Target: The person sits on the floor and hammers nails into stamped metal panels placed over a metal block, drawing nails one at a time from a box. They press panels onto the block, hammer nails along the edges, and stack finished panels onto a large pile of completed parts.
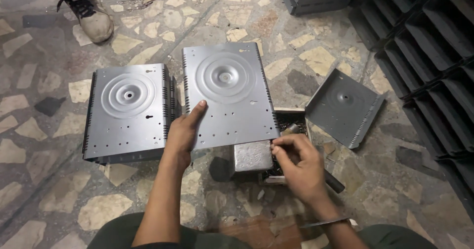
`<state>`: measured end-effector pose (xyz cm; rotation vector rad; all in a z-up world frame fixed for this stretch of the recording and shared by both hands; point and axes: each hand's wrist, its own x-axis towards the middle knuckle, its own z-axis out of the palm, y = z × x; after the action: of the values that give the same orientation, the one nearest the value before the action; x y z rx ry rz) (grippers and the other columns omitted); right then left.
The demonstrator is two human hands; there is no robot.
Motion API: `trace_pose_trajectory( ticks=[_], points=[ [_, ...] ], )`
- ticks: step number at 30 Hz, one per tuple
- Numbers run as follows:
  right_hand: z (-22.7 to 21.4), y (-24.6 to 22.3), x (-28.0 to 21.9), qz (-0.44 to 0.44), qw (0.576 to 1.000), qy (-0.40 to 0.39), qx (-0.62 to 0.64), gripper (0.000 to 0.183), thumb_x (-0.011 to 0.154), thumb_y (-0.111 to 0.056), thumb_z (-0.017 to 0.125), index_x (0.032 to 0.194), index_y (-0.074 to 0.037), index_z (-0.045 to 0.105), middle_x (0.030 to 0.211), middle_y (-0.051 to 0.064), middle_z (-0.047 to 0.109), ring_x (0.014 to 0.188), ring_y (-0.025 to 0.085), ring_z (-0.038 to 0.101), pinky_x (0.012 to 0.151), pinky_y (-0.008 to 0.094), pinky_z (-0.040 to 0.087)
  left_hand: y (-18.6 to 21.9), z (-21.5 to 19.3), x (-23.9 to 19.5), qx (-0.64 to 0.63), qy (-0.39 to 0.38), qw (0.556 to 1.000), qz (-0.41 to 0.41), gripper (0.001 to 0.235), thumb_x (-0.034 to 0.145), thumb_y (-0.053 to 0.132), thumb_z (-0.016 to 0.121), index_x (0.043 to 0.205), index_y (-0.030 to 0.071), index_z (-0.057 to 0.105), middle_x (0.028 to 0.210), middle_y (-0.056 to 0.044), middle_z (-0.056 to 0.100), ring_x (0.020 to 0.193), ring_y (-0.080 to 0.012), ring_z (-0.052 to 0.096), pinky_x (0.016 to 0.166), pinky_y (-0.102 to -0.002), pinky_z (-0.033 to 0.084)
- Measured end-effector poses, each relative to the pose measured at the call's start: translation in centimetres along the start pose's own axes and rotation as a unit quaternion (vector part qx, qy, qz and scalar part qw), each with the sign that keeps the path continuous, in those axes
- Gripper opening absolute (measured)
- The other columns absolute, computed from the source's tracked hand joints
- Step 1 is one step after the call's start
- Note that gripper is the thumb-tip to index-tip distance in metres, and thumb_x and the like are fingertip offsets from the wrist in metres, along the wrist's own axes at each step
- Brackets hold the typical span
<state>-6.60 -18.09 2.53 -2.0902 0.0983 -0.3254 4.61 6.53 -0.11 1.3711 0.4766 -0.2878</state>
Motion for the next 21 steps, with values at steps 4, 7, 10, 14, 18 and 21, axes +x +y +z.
trace_pose_trajectory(
  ticks=[4, 7, 10, 14, 18, 21],
  points=[
    [0.2, 0.6, 0.4, 0.006, 0.998, -0.011, 0.059, 0.011, 0.088, -0.001, 0.069, 0.095, -0.004, 0.077, 0.103, 0.006, 0.068, 0.088, 0.016, 0.075, 0.077, 0.029, 0.061, 0.1, 0.0, 0.0, 0.03, 0.009, 1.0, -0.005, 0.076, 0.082, 0.053, 0.076, 0.12, -0.012, 0.068, 0.114, -0.019, 0.075, 0.106, -0.0232, 0.069, 0.096, -0.034, 0.048],
    [0.0, -1.0, 0.8, -0.054, 0.998, -0.021, 0.011, 0.013, 0.085, 0.0, 0.071, 0.097, -0.003, 0.076, 0.102, 0.007, 0.071, 0.09, 0.019, 0.076, 0.08, 0.032, 0.062, 0.5, 0.3, -0.3, 0.029, 0.006, 1.0, -0.006, 0.077, 0.082, 0.054, 0.075, 0.123, -0.011, 0.067, 0.117, -0.02, 0.075, 0.11, -0.0243, 0.07, 0.099, -0.034, 0.047],
    [0.1, -1.4, 1.1, -0.123, 0.988, -0.031, -0.087, 0.014, 0.085, -0.001, 0.073, 0.098, -0.003, 0.075, 0.1, 0.008, 0.075, 0.09, 0.021, 0.076, 0.08, 0.033, 0.06, 0.6, 0.3, -0.3, 0.021, 0.006, 1.0, -0.01, 0.078, 0.081, 0.054, 0.075, 0.124, -0.011, 0.066, 0.117, -0.02, 0.075, 0.11, -0.0257, 0.071, 0.1, -0.035, 0.049],
    [0.3, -1.6, 1.0, -0.13, 0.983, -0.049, -0.119, 0.016, 0.085, -0.001, 0.072, 0.1, -0.003, 0.074, 0.102, 0.01, 0.074, 0.091, 0.023, 0.075, 0.079, 0.034, 0.06, 0.4, 0.3, -0.2, 0.017, 0.005, 1.0, -0.009, 0.078, 0.081, 0.053, 0.075, 0.124, -0.01, 0.065, 0.117, -0.019, 0.075, 0.109, -0.0248, 0.07, 0.1, -0.035, 0.049],
    [0.2, -1.8, 0.8, -0.154, 0.981, -0.047, -0.106, 0.019, 0.085, 0.0, 0.071, 0.104, -0.003, 0.072, 0.105, 0.011, 0.072, 0.093, 0.024, 0.074, 0.08, 0.035, 0.06, 0.3, 0.3, -0.2, 0.0, -0.007, 1.0, -0.004, 0.076, 0.081, 0.052, 0.076, 0.122, -0.011, 0.067, 0.116, -0.019, 0.075, 0.107, -0.0243, 0.07, 0.098, -0.035, 0.051],
    [-0.1, -2.3, 1.0, -0.135, 0.985, -0.036, -0.098, 0.024, 0.085, -0.001, 0.069, 0.109, -0.005, 0.071, 0.106, 0.012, 0.072, 0.092, 0.024, 0.074, 0.079, 0.034, 0.06, 0.4, 0.3, -0.3, -0.005, -0.01, 1.0, -0.004, 0.075, 0.081, 0.052, 0.076, 0.122, -0.011, 0.067, 0.116, -0.019, 0.076, 0.106, -0.0247, 0.071, 0.097, -0.035, 0.051]
  ],
)
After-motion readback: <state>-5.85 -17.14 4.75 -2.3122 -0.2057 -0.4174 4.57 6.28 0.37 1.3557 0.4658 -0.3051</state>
